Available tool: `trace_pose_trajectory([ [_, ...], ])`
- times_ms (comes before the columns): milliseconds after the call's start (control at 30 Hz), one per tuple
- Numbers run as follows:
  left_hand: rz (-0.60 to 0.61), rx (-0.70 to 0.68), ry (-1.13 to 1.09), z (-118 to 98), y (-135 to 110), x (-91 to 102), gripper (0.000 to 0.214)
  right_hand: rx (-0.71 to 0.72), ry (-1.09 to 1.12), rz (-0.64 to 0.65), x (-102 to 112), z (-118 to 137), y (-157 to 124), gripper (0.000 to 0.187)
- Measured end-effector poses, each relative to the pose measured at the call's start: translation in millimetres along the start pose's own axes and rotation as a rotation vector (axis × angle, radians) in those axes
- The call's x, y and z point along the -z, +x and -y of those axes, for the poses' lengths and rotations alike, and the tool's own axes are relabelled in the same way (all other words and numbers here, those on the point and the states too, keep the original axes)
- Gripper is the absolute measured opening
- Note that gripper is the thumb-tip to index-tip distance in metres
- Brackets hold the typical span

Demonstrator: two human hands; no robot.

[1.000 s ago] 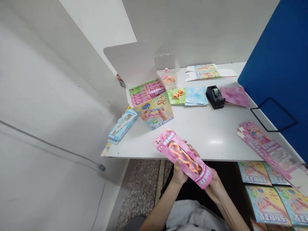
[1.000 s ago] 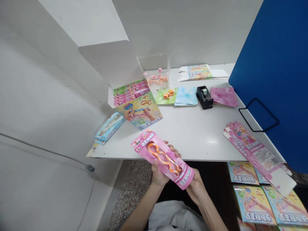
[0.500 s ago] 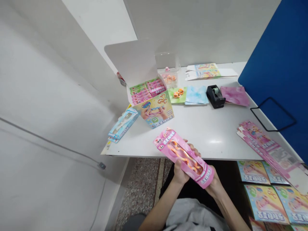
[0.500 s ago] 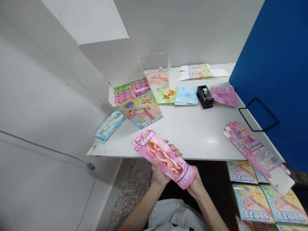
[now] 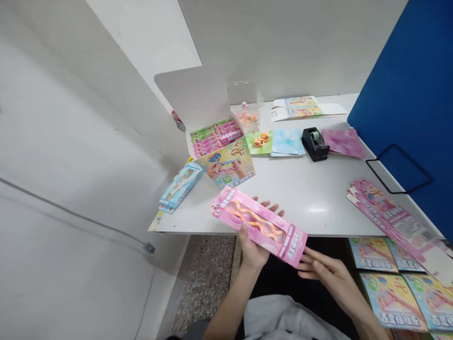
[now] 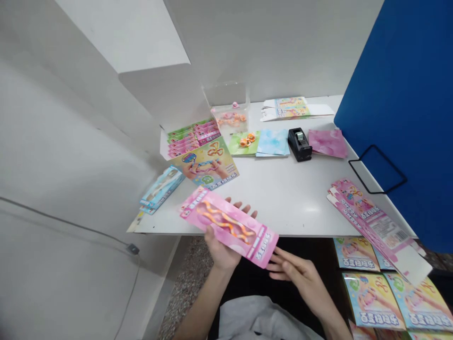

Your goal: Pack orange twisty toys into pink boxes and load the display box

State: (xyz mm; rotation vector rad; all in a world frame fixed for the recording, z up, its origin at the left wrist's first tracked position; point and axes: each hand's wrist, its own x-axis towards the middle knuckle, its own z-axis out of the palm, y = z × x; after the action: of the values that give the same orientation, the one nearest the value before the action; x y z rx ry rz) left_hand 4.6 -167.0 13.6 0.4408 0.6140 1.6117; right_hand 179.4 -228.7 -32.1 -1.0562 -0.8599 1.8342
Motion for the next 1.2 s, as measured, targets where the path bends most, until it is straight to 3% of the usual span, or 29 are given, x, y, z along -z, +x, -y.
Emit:
trace_pose_trajectory([
  [67,0.021,0.028,-0.011,-2.2,-1.2,-6.3,0.072,0.086,-0.016,-0.06,8.4,8.8,-7.4,0.051],
  [133,0.052,0.124,0.001,4.2,-6.0,-11.4,0.072,0.16,0.034,-0.103,9.3,15.3,-11.1,0.073],
  [233,-0.002,0.265,0.089,19.7,-13.3,-12.1,0.067,0.147,0.144,-0.131,5.0,20.3,-11.4,0.097],
  [300,-0.091,0.251,0.168,25.2,-14.0,-7.3,0.063,0.135,0.097,-0.173,6.3,22.0,-9.8,0.089],
  [467,-0.235,-0.096,0.329,15.6,-2.9,13.9,0.083,0.327,-0.351,-0.267,24.2,26.0,-7.3,0.052],
  [600,-0.185,-0.211,0.496,8.1,8.5,29.4,0.051,0.382,-0.576,-0.16,32.5,26.7,-11.0,0.043],
  [667,-0.177,-0.249,0.533,7.5,12.7,34.2,0.045,0.397,-0.686,-0.109,34.2,26.0,-13.1,0.043],
  [867,-0.206,-0.167,0.503,6.8,12.4,36.6,0.049,0.527,-0.83,-0.004,27.1,29.9,-15.0,0.041],
  [1033,-0.216,-0.086,0.451,8.1,7.7,35.4,0.05,0.531,-0.853,0.023,19.1,34.9,-19.4,0.041],
  [1133,-0.197,-0.056,0.554,8.7,6.6,38.8,0.049,0.551,-0.814,-0.047,20.7,32.8,-24.4,0.04],
  [1200,-0.12,-0.046,0.764,5.9,3.5,40.7,0.047,0.593,-0.734,-0.179,23.7,33.3,-26.5,0.039],
])
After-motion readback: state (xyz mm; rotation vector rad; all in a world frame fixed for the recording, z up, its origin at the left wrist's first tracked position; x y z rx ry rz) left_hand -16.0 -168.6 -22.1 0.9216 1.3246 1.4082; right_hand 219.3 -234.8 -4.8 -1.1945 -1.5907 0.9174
